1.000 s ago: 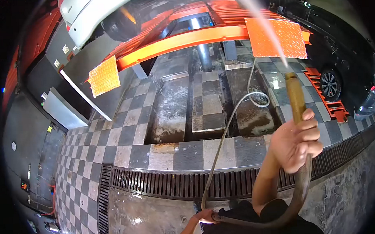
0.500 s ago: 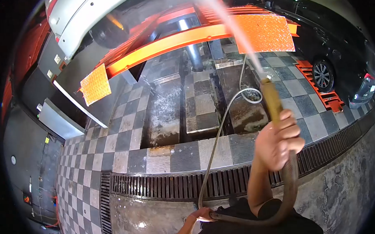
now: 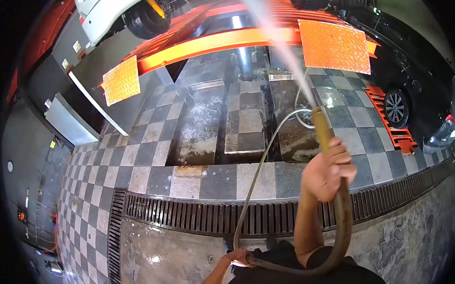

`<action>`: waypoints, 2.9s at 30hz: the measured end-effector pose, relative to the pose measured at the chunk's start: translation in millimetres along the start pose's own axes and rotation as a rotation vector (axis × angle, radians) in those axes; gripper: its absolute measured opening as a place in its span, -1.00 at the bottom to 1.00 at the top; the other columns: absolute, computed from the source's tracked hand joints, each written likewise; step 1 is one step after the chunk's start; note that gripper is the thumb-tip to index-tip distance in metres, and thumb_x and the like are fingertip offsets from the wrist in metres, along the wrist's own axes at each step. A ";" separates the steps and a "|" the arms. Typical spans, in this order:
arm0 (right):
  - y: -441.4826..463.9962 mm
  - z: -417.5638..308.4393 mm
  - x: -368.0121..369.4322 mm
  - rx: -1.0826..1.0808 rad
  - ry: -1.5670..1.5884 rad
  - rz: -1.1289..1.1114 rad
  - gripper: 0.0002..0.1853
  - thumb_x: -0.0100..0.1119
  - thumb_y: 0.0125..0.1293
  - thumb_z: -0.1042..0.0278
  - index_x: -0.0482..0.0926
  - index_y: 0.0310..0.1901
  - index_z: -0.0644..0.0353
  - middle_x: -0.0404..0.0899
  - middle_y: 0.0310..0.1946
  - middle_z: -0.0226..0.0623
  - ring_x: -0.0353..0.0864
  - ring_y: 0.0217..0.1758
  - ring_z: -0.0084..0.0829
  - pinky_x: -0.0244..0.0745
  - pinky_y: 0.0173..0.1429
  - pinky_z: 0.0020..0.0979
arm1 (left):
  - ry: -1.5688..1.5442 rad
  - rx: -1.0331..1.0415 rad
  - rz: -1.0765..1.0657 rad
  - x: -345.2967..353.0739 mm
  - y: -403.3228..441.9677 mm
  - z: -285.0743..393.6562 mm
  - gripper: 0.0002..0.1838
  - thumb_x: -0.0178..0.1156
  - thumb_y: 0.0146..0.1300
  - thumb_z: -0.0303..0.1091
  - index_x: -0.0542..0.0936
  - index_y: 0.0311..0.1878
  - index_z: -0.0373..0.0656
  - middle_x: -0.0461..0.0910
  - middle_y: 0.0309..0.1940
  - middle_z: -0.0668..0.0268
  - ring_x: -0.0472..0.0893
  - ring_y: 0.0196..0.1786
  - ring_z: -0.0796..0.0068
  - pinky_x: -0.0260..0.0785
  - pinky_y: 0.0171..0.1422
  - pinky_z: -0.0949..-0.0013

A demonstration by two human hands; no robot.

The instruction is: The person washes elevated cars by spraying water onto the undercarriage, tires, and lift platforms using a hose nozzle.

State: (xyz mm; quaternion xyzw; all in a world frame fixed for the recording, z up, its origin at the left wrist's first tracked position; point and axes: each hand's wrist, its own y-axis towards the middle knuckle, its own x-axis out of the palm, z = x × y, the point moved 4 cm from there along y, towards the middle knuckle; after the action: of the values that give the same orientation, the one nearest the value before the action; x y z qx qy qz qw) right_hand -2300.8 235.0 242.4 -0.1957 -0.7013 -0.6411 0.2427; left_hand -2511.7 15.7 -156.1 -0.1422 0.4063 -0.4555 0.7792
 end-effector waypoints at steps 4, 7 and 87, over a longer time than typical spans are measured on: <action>-28.2 7.9 43.9 0.118 0.185 -0.197 -0.85 -0.03 0.14 0.42 0.22 -0.51 0.07 0.08 -0.65 -0.49 0.07 -0.50 -0.52 0.08 -0.18 -0.26 | -0.070 0.031 0.008 5.0 -6.6 -1.6 -0.34 0.28 -0.20 0.29 0.63 -0.16 -0.06 0.63 -0.29 0.09 0.59 -0.15 0.08 0.43 -0.04 0.16; -24.7 30.0 53.0 0.007 0.144 -0.043 -0.86 -0.08 0.10 0.45 0.21 -0.54 0.08 0.03 -0.69 -0.48 0.06 -0.55 -0.52 0.08 -0.17 -0.24 | -0.098 0.066 0.062 15.1 -17.0 -19.6 -0.35 0.28 -0.22 0.32 0.64 -0.20 -0.04 0.63 -0.31 0.12 0.60 -0.18 0.09 0.44 -0.06 0.17; -646.9 81.4 954.1 -0.305 -0.022 -0.194 -0.84 0.18 0.07 0.48 0.36 -0.51 0.11 0.36 -0.63 -0.44 0.33 -0.56 -0.51 0.28 -0.18 -0.25 | -0.009 0.203 -0.231 -296.3 -789.9 -822.6 -0.63 0.20 -0.19 -0.33 0.64 -0.19 -0.08 0.63 -0.31 0.12 0.58 -0.15 0.05 0.39 0.01 0.15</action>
State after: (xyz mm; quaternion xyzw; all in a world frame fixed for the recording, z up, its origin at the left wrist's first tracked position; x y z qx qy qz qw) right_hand -3455.6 215.2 281.4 -0.1685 -0.6140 -0.7584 0.1394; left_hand -3684.2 -47.6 -57.1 -0.1106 0.3358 -0.5803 0.7337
